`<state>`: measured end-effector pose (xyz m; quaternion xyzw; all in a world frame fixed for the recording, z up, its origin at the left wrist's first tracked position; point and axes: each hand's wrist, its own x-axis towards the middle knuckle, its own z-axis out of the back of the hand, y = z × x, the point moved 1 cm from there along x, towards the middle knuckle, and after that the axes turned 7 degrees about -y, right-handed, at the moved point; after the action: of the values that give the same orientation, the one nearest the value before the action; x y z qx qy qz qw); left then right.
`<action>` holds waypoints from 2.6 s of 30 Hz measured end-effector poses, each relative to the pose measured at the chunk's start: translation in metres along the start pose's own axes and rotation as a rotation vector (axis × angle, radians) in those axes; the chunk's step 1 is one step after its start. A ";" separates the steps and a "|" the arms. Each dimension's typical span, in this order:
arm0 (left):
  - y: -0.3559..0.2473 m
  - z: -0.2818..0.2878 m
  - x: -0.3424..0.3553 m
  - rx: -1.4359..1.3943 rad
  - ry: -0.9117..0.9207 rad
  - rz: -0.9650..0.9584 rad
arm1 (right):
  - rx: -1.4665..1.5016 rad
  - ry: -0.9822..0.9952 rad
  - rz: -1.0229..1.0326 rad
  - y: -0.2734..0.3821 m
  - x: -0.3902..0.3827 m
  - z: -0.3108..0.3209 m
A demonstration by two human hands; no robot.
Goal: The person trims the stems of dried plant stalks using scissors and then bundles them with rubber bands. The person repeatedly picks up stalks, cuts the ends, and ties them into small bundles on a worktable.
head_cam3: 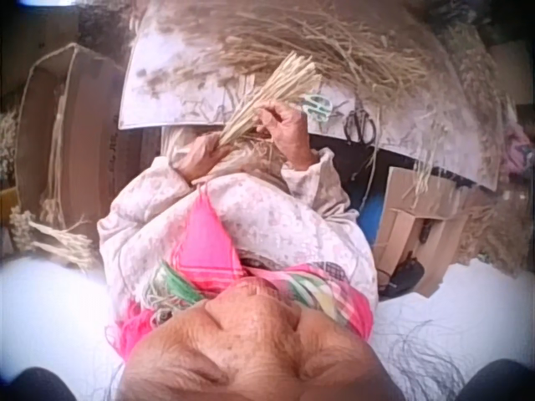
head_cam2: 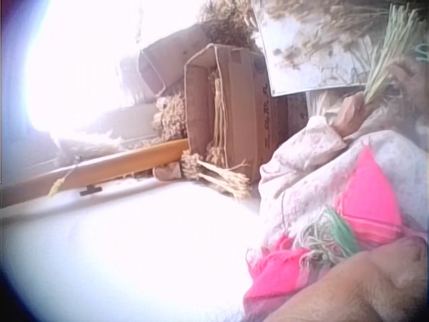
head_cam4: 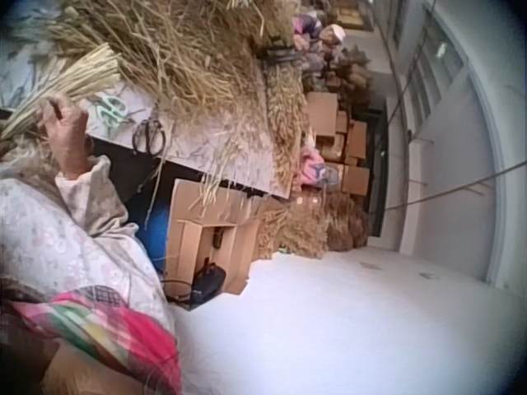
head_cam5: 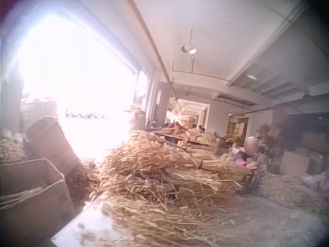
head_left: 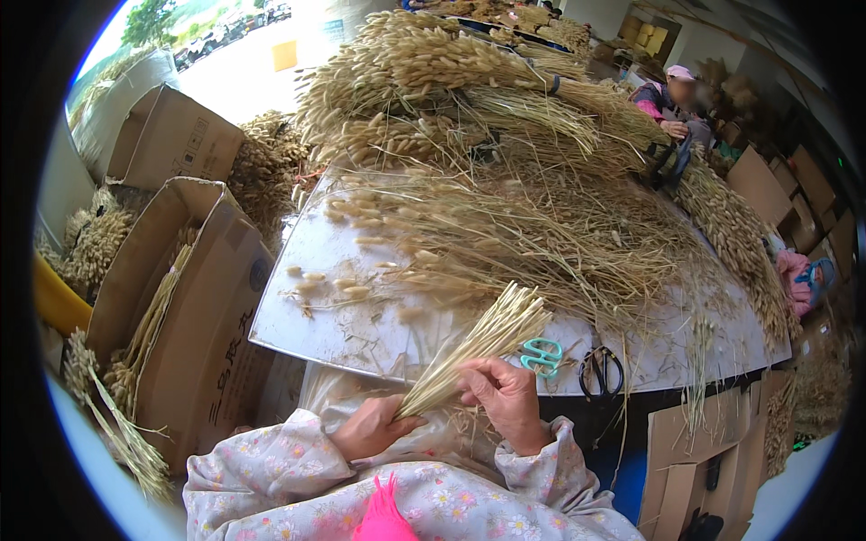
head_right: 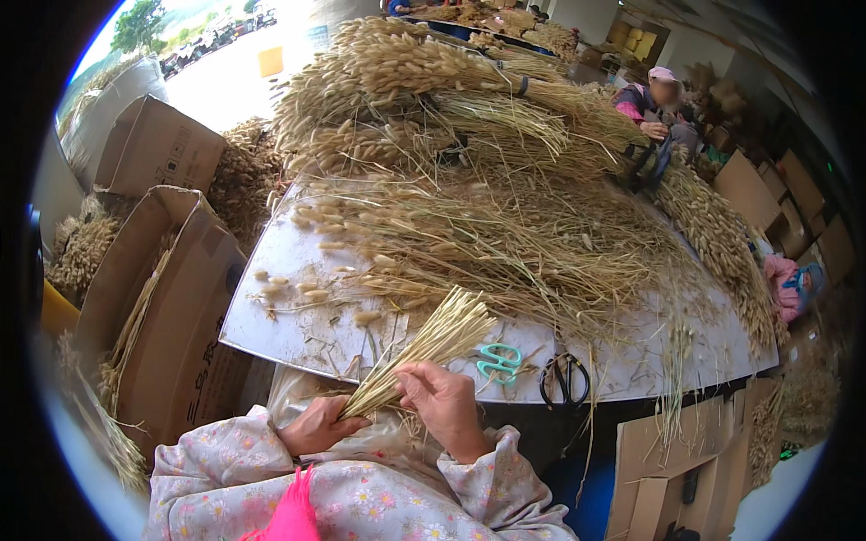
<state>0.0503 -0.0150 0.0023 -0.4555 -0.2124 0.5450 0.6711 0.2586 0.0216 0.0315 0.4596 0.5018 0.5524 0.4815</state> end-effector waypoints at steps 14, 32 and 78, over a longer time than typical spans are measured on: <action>0.013 0.029 -0.002 -0.941 0.281 0.341 | -0.226 0.324 -0.335 0.017 -0.018 0.098; 0.010 0.012 0.008 -1.086 0.499 0.230 | 0.418 0.266 -0.353 -0.019 0.003 -0.026; 0.010 0.001 0.004 -0.663 0.023 0.198 | 0.588 0.025 -0.310 -0.020 -0.008 -0.036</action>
<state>0.0453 -0.0112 -0.0062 -0.6734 -0.3253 0.5034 0.4327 0.2255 0.0108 0.0087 0.4902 0.7096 0.3096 0.4005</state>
